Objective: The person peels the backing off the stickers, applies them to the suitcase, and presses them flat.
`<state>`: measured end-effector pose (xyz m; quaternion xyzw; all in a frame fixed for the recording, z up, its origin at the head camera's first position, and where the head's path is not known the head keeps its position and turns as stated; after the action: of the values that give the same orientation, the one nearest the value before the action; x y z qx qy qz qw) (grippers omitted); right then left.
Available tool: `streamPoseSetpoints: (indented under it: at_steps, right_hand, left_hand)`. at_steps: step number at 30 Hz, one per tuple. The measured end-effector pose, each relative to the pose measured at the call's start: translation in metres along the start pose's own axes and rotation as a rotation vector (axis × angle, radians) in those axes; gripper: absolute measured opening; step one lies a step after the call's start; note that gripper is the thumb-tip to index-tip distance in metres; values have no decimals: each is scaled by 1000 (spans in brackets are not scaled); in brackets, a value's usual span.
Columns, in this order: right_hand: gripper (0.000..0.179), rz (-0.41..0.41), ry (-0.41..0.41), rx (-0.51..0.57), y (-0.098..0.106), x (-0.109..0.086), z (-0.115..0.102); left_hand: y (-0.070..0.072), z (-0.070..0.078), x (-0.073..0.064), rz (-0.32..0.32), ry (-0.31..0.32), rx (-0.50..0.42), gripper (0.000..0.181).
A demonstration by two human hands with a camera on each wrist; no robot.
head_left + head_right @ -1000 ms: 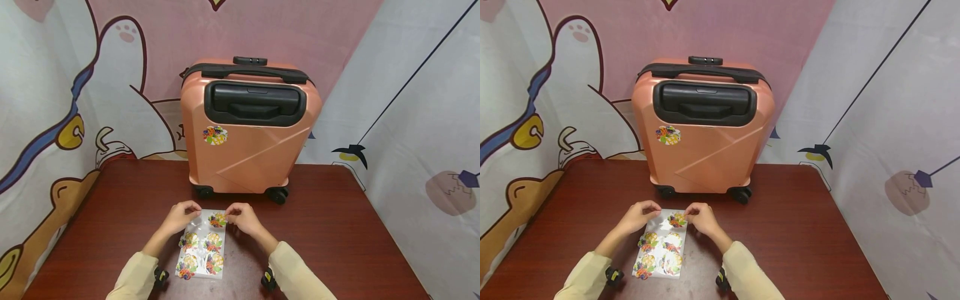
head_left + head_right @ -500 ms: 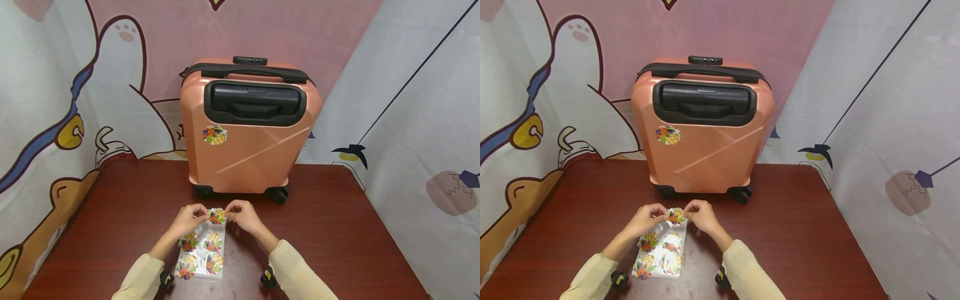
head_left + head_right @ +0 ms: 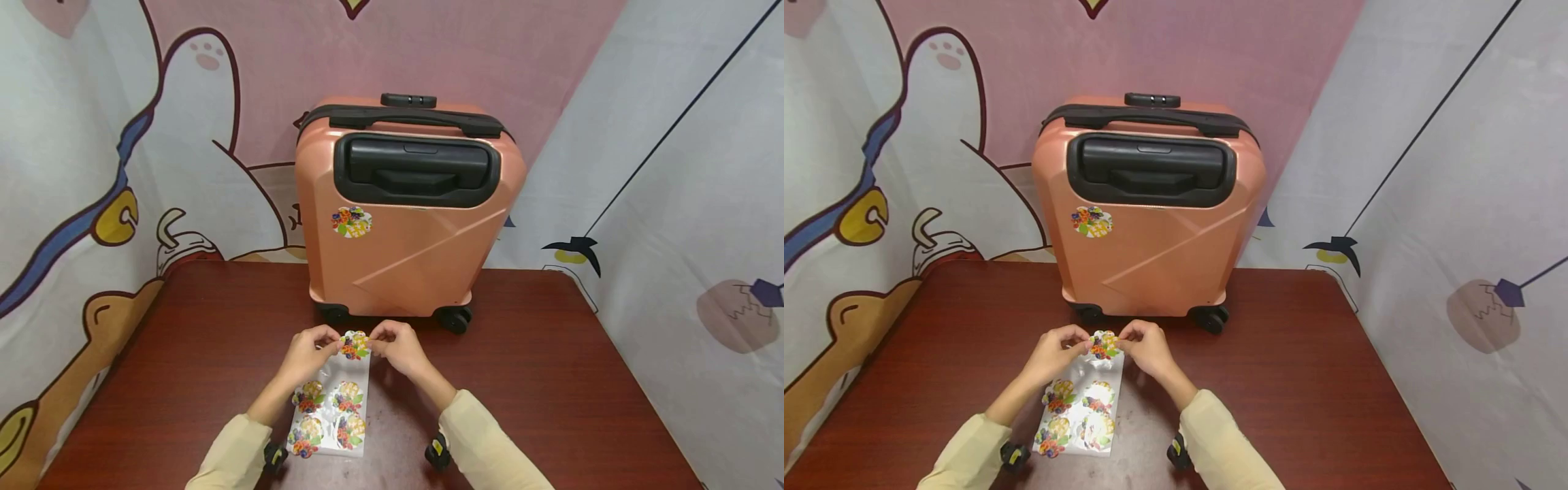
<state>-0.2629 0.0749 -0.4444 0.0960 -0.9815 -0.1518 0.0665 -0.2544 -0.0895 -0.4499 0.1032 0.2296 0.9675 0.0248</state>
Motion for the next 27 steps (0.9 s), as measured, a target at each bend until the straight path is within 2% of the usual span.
streamPoseSetpoints:
  at_steps: [7,15,22,27]
  right_hand:
    - [10,65,12,16,8,7,-12]
    - [9,131,59,-4,17,19,-38]
    - [9,159,120,-27,21,27,-62]
    - [6,207,156,-70,26,31,-80]
  left_hand:
    - [6,16,8,52,-53,31,4]
    - [21,36,19,131,-117,6,6]
    - [36,52,28,145,-126,-1,5]
    - [45,61,34,178,-137,-2,5]
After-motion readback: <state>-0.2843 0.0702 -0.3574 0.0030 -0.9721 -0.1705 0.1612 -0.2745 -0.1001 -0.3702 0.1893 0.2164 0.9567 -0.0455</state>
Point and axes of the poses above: each hand's wrist, its own x-axis towards the middle knuckle, its own y-axis out of the back of the hand, z = x × y, the point moved 8 cm from there along x, towards the middle knuckle, and after that the axes turned 4 degrees about z, right-handed, at the moved point
